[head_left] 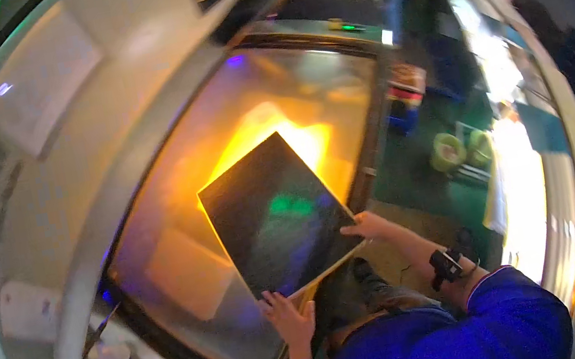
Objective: Operating an LED exposure machine to process printed circuit board panels and film masks.
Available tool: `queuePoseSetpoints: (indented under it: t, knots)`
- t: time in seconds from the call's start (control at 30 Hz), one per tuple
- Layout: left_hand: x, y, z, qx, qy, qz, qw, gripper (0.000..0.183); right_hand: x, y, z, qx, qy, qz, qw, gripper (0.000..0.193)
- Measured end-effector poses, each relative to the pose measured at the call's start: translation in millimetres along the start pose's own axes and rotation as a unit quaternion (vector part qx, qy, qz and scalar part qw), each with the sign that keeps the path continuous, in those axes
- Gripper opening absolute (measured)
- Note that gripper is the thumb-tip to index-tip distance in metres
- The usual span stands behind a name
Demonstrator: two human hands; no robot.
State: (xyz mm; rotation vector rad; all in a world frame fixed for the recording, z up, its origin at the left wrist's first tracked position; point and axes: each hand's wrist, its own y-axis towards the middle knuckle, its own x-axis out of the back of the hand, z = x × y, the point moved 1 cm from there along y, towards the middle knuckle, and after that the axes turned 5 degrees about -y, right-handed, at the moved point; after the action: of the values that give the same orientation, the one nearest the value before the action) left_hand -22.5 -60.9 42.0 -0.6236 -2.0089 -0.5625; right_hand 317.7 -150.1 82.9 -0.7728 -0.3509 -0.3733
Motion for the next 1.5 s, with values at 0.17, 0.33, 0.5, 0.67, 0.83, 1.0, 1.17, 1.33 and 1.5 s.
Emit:
queuePoseSetpoints:
  t: [0.17, 0.33, 0.5, 0.67, 0.83, 1.0, 1.17, 1.33, 1.5]
  knots:
    - [-7.8, 3.1, 0.4, -0.052, -0.090, -0.025, 0.994, 0.081, -17.1, -193.4, -123.5, -0.069, 0.325, -0.221, 0.917, 0.051]
    - [-11.3, -4.2, -0.1, -0.164, -0.043, 0.069, 0.983, 0.091, -74.5, -331.9, -226.0, -0.047, 0.456, -0.422, 0.782, 0.036]
    - [-32.7, -23.9, -143.1, -0.206, -0.195, 0.177, 0.942, 0.076, -133.3, -432.6, -277.7, -0.217, 0.531, -0.503, 0.646, 0.031]
    - [-98.0, -93.8, -324.4, -0.284, -0.368, 0.451, 0.762, 0.056, -182.0, -464.9, -369.7, -0.060, 0.761, -0.509, 0.396, 0.026]
    - [-95.9, -209.8, -499.4, -0.213, -0.432, 0.683, 0.549, 0.062, -194.3, -504.4, -433.7, -0.066, 0.772, -0.553, 0.308, 0.024]
    - [-65.8, -323.7, -623.2, -0.060, -0.373, 0.834, 0.402, 0.080, -186.3, -553.6, -436.0, -0.068, 0.740, -0.541, 0.395, 0.051]
    - [-107.1, -399.7, -643.4, -0.130, -0.438, 0.716, 0.527, 0.061, -204.5, -535.5, -425.3, -0.016, 0.643, -0.489, 0.590, 0.057]
    - [-79.4, -342.6, -614.3, -0.106, -0.227, 0.881, 0.402, 0.047, -200.0, -520.5, -408.3, -0.044, 0.639, -0.438, 0.631, 0.050]
    - [-64.6, -226.0, -545.0, -0.006, -0.412, 0.831, 0.373, 0.031, -193.5, -483.2, -408.4, -0.054, 0.548, -0.426, 0.718, 0.043]
